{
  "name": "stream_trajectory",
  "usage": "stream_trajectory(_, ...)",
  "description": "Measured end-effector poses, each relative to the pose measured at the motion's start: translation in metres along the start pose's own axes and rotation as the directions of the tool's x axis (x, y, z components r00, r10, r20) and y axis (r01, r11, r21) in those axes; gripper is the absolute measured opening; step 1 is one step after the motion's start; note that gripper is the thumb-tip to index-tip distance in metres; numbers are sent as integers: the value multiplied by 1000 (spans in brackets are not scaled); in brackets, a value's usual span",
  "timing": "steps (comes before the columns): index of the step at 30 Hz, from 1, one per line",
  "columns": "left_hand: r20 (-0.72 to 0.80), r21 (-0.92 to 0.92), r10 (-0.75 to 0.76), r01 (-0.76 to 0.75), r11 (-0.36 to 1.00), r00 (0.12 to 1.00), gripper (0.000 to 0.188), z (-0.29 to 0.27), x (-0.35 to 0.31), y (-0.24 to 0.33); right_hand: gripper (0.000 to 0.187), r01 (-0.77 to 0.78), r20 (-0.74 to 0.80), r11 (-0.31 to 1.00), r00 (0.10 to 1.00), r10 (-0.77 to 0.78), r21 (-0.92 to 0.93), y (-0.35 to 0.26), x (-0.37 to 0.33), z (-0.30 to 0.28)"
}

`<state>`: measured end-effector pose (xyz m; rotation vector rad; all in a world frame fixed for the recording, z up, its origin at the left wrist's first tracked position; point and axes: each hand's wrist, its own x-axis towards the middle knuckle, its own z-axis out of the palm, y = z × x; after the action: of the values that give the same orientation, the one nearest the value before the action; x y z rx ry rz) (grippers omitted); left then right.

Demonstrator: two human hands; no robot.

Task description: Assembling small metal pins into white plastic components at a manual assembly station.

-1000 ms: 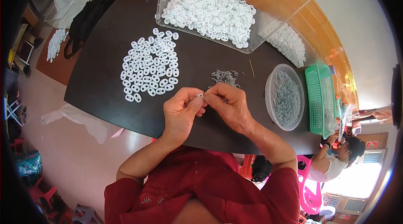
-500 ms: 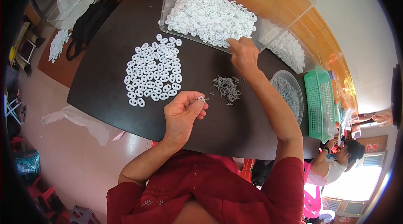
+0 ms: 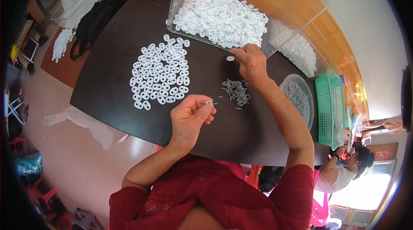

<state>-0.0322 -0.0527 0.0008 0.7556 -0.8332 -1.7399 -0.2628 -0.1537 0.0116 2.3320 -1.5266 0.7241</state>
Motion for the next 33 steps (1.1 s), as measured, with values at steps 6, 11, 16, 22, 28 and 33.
stream_trajectory(6,1,6,10,-10,1000,1000,12,0,2,0,19,-183,56,974,983,177,135,-4,-4,-10)
stream_trajectory(11,-11,18,5,-5,1000,1000,12,1,3,-1,18,-145,235,971,967,98,190,-17,-4,-14)
stream_trajectory(16,-16,25,18,-18,1000,1000,12,1,1,-2,9,-95,334,993,940,67,69,-14,-8,-10)
stream_trajectory(22,-17,12,9,-9,1000,1000,12,2,1,-1,7,-154,331,983,937,112,103,-13,-14,-9)
stream_trajectory(28,-24,29,12,-11,1000,1000,12,1,2,0,14,-354,302,910,910,283,214,-17,-3,-22)
stream_trajectory(33,-27,25,4,-3,1000,1000,12,1,2,0,17,-234,336,951,929,157,204,-19,-7,-20)
